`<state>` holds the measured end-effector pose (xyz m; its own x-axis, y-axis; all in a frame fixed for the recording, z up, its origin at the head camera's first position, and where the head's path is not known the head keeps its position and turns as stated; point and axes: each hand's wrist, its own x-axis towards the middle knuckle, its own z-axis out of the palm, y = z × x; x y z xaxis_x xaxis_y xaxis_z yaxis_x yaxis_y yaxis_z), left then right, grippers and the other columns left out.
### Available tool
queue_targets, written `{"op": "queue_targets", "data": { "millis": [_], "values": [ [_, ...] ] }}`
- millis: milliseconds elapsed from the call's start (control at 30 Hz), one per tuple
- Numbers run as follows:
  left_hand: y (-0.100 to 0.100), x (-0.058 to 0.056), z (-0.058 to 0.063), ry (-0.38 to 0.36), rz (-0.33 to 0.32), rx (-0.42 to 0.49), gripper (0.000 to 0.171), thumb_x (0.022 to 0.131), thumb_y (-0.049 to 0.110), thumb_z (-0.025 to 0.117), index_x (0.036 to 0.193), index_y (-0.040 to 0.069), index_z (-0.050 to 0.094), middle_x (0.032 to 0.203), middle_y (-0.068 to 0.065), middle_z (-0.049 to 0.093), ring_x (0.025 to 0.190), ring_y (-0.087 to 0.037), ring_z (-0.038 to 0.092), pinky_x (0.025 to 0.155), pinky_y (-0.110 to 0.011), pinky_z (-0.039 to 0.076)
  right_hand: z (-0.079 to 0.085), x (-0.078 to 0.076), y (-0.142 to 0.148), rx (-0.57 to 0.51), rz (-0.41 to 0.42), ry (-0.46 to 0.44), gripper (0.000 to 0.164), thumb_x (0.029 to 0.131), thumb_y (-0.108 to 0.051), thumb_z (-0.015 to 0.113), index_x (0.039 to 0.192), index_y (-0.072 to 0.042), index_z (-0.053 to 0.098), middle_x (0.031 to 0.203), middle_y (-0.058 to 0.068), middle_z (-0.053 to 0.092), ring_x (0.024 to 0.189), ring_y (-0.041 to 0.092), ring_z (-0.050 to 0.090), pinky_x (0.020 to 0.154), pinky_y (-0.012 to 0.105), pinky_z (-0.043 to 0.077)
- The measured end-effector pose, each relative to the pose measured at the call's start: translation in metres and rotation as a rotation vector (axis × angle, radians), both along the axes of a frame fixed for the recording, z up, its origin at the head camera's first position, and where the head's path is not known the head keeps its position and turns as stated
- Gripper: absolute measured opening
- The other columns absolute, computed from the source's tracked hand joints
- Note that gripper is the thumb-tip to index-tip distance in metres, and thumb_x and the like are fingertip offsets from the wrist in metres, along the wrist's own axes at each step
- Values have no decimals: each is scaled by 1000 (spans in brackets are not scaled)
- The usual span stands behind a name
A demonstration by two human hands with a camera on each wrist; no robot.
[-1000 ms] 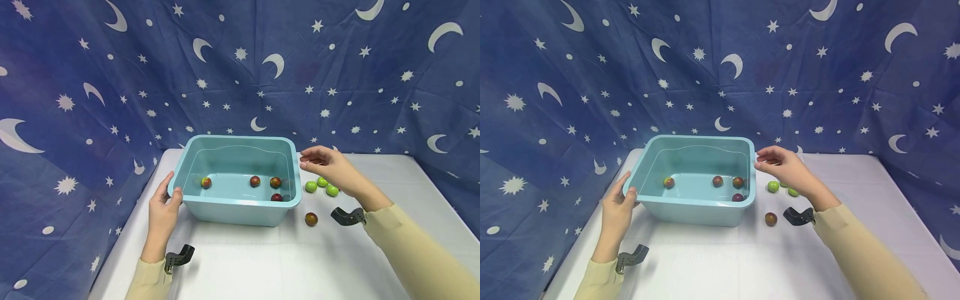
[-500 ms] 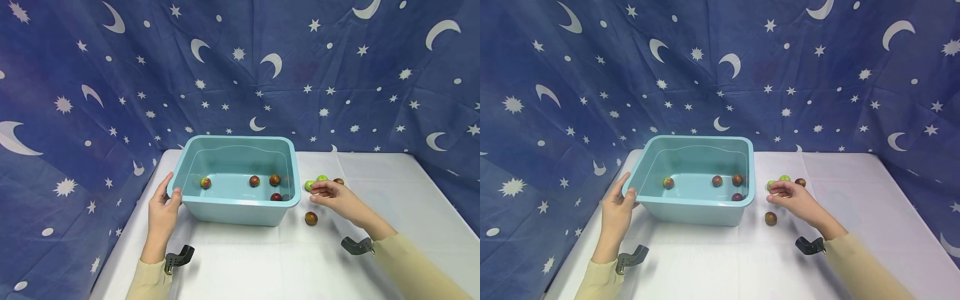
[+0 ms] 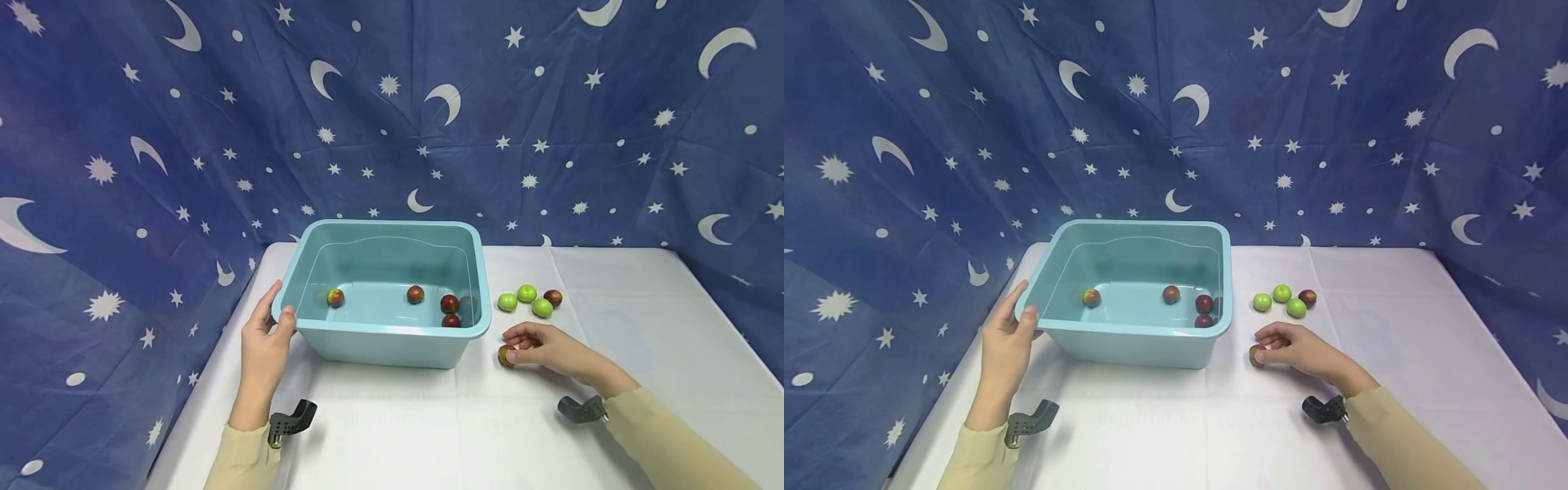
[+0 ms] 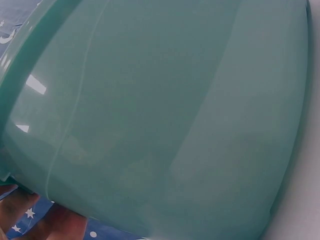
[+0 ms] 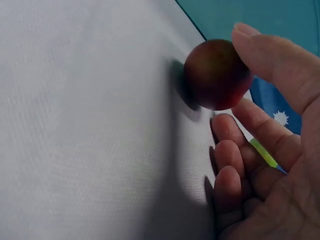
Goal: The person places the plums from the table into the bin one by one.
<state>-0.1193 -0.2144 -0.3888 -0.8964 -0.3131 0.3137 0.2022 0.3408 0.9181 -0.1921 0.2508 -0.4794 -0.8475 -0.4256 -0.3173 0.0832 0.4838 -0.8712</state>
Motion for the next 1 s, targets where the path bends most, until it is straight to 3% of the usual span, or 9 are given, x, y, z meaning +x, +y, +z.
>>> {"op": "queue_targets", "data": {
  "millis": [200,367,667,1000],
  "values": [
    [-2,-1,0,-10,6,13,49,95,15,56,143,14,49,134,-7,55,98,-16,57,73,-14,51,1,1,1,26,33,17,50,82,-29,78,123,-8,60,108,10,60,98,25,51,78,25,47],
    [-1,-2,1,-3,-5,14,49,95,13,55,144,11,48,136,-8,54,98,-16,57,74,-15,51,2,2,2,55,27,20,43,81,-31,78,116,-11,63,105,9,58,96,25,47,76,26,44],
    [-6,-6,-11,-31,12,0,49,95,15,56,144,16,48,134,-5,54,97,-15,57,72,-15,51,-3,1,4,31,23,-14,37,85,-33,75,113,-11,65,103,10,60,94,23,51,75,26,49],
    [2,2,2,-25,14,-11,49,95,12,54,143,8,48,135,-13,54,97,-14,58,72,-14,51,1,4,3,37,10,-23,38,88,-33,71,115,-7,64,99,11,60,90,23,52,72,29,48]
  ]
}}
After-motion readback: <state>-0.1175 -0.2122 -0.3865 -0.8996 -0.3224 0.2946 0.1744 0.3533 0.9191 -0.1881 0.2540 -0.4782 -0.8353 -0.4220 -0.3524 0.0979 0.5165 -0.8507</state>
